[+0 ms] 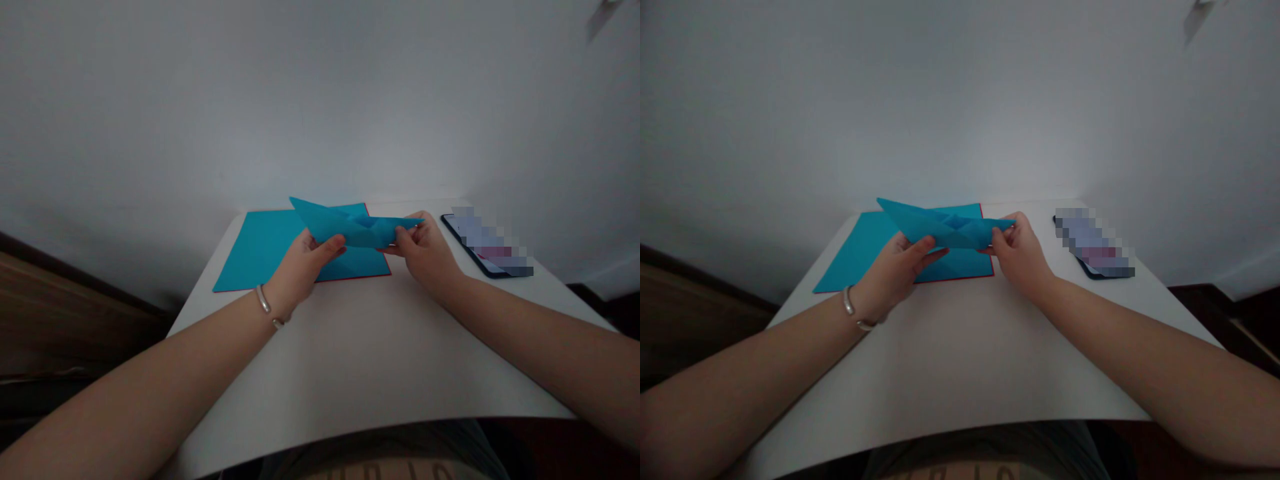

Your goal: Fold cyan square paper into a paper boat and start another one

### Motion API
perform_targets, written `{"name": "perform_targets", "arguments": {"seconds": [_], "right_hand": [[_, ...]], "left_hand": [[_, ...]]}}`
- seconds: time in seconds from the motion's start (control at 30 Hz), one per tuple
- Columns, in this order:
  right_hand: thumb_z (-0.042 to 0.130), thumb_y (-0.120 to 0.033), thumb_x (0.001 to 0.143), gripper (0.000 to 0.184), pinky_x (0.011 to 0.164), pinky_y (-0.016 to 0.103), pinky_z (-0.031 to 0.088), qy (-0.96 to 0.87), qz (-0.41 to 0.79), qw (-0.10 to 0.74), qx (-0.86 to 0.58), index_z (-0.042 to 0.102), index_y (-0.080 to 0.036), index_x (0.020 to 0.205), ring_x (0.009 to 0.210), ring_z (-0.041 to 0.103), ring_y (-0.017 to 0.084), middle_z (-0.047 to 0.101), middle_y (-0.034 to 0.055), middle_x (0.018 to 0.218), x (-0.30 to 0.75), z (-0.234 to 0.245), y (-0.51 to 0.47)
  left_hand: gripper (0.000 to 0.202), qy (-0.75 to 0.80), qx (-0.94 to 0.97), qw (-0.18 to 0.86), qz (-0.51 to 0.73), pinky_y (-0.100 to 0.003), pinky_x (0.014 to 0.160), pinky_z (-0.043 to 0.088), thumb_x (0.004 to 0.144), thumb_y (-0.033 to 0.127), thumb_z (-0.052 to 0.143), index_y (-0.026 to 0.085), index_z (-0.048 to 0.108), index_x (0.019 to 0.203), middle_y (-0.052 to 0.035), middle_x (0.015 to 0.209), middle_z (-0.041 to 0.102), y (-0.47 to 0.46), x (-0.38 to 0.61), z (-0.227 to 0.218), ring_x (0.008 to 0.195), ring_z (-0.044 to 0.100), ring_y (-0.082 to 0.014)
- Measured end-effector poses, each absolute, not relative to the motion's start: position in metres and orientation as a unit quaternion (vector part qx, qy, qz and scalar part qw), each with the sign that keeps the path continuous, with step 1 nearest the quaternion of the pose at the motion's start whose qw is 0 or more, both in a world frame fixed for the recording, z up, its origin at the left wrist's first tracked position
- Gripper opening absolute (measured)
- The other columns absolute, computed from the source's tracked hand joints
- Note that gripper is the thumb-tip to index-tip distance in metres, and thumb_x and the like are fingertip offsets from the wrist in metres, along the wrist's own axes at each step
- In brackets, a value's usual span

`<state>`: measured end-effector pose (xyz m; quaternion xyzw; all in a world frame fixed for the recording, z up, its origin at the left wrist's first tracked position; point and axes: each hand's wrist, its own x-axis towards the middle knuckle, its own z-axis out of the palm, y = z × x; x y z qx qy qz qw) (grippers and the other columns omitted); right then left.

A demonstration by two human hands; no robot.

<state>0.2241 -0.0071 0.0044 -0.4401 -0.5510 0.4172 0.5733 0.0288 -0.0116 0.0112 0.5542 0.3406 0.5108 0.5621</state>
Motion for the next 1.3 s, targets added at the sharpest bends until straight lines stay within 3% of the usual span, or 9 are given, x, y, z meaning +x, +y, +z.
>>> {"name": "perform_targets", "arguments": {"seconds": [0.17,0.4,0.57,0.73,0.87,0.97,1.1,1.2,1.3], "right_hand": [[0.062,-0.034,0.079,0.024,0.080,0.045,0.056,-0.548,0.413,0.578,-0.441,0.040,-0.025,0.084,0.069,0.061,0.014,0.057,-0.0064,0.068,0.227,0.003,-0.006],[0.072,-0.037,0.071,0.037,0.088,0.046,0.052,-0.549,0.538,0.533,-0.353,0.055,-0.024,0.101,0.094,0.064,0.021,0.069,0.0028,0.099,0.230,0.004,-0.008],[0.072,-0.035,0.073,0.036,0.093,0.045,0.049,-0.596,0.545,0.479,-0.344,0.065,-0.022,0.106,0.101,0.064,0.024,0.069,0.0057,0.112,0.231,0.001,-0.007],[0.075,-0.035,0.070,0.039,0.086,0.042,0.054,-0.547,0.544,0.492,-0.403,0.067,-0.023,0.106,0.096,0.066,0.023,0.070,0.0050,0.111,0.231,-0.002,-0.006],[0.076,-0.031,0.068,0.039,0.085,0.042,0.056,-0.506,0.555,0.498,-0.433,0.068,-0.023,0.106,0.094,0.067,0.023,0.070,0.0059,0.110,0.229,-0.001,-0.007],[0.077,-0.029,0.068,0.042,0.083,0.040,0.057,-0.488,0.567,0.505,-0.430,0.067,-0.023,0.108,0.095,0.067,0.022,0.069,0.0059,0.113,0.229,-0.002,-0.007],[0.076,-0.030,0.068,0.041,0.075,0.034,0.059,-0.470,0.566,0.500,-0.456,0.065,-0.021,0.107,0.092,0.067,0.021,0.069,0.0070,0.113,0.232,-0.002,-0.004],[0.074,-0.031,0.069,0.035,0.065,0.029,0.057,-0.489,0.534,0.494,-0.481,0.064,-0.019,0.101,0.078,0.066,0.017,0.071,0.0065,0.100,0.239,-0.004,0.001],[0.074,-0.036,0.068,0.030,0.047,0.023,0.047,-0.551,0.442,0.471,-0.528,0.062,-0.018,0.088,0.059,0.060,0.013,0.069,0.0036,0.075,0.251,-0.009,0.007]], "left_hand": [[0.036,0.360,0.532,0.573,0.509,-0.037,0.085,0.054,0.070,0.040,0.076,0.020,0.067,0.097,-0.0076,0.107,0.069,-0.010,0.027,0.011,0.097,0.065,-0.0228],[0.030,0.372,0.497,0.595,0.511,-0.036,0.086,0.054,0.069,0.037,0.077,0.018,0.071,0.091,-0.0062,0.099,0.071,-0.011,0.029,0.010,0.088,0.066,-0.0186],[0.026,0.380,0.473,0.609,0.511,-0.037,0.085,0.056,0.066,0.035,0.079,0.014,0.070,0.079,-0.0052,0.087,0.071,-0.011,0.029,0.009,0.078,0.065,-0.0157],[0.033,0.388,0.461,0.614,0.510,-0.038,0.085,0.056,0.066,0.034,0.079,0.015,0.072,0.091,-0.0071,0.101,0.070,-0.012,0.030,0.010,0.088,0.065,-0.0196],[0.039,0.416,0.482,0.574,0.515,-0.036,0.076,0.058,0.066,0.035,0.079,0.017,0.067,0.098,-0.0069,0.100,0.068,-0.011,0.029,0.011,0.086,0.065,-0.0202],[0.050,0.462,0.495,0.506,0.535,-0.032,0.066,0.059,0.065,0.034,0.079,0.021,0.059,0.109,-0.0022,0.087,0.064,-0.009,0.027,0.011,0.076,0.063,-0.0162],[0.065,0.523,0.503,0.413,0.550,-0.027,0.056,0.057,0.066,0.032,0.078,0.022,0.048,0.123,0.0091,0.063,0.040,-0.005,0.024,0.008,0.053,0.048,-0.0074],[0.069,0.535,0.535,0.373,0.537,-0.023,0.051,0.053,0.072,0.034,0.072,0.021,0.041,0.131,0.0100,0.061,0.035,-0.004,0.019,0.007,0.049,0.045,-0.0071],[0.050,0.575,0.610,0.308,0.449,-0.020,0.045,0.040,0.078,0.039,0.065,0.021,0.051,0.123,0.0075,0.058,0.041,-0.004,0.013,0.011,0.051,0.052,-0.0103]]}}
